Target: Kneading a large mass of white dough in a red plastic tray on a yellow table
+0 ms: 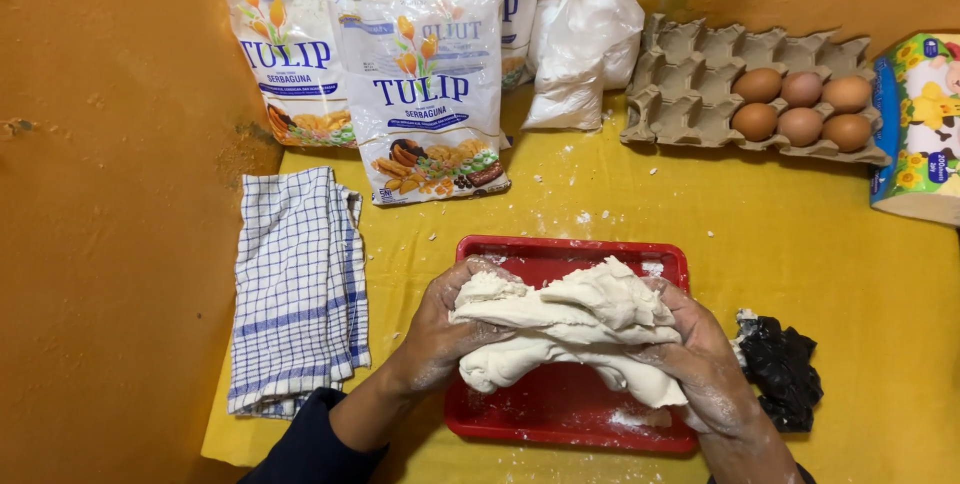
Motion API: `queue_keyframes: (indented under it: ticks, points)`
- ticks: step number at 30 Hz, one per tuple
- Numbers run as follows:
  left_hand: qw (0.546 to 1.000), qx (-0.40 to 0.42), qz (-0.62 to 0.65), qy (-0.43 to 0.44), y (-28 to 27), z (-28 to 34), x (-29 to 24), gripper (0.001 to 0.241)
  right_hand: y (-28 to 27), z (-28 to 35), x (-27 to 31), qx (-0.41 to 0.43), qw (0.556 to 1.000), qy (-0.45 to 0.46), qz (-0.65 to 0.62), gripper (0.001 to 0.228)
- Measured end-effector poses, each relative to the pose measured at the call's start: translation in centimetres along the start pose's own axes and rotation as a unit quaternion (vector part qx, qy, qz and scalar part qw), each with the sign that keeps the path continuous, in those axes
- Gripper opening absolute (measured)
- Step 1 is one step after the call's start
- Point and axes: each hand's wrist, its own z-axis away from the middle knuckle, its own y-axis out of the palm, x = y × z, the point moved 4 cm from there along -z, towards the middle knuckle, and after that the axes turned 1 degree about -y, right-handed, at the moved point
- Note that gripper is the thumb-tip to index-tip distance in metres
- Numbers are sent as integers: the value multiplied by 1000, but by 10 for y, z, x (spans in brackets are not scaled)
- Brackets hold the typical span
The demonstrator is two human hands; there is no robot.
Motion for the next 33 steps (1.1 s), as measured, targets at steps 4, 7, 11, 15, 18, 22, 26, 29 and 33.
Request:
queue_keyframes:
  ticks: [4, 7, 11, 15, 18, 22, 26, 29, 33]
  points:
    - [998, -56, -35, -13, -8, 14, -1, 37, 5, -1, -1, -12, 999, 46, 13, 71]
    - [995, -88, -45, -2, -10, 23, -9, 39, 8, 2, -1, -80, 993, 83, 32, 69]
    - [992, -121, -31, 9, -14, 34, -15, 37, 24, 5, 13, -85, 987, 76, 111, 59]
    - [980, -162, 85, 83, -46, 60, -34, 52, 30, 6, 36, -175, 915, 129, 341, 58]
    - [971, -183, 77, 132, -37, 67, -61, 47, 27, -3, 34, -148, 868, 110, 462, 63]
    - [974, -174, 61, 128, -18, 54, -55, 49, 33, -3, 7, -64, 874, 143, 461, 64]
    - [986, -88, -33, 141, 26, 37, -57, 47, 58, 4, 10, -52, 856, 216, 467, 60]
    - [976, -21, -154, 151, 55, 27, -53, 50, 54, 4, 13, -7, 876, 191, 443, 75]
    - [929, 67, -316, 182, 80, 8, -48, 49, 63, 11, 33, 134, 891, 103, 421, 123]
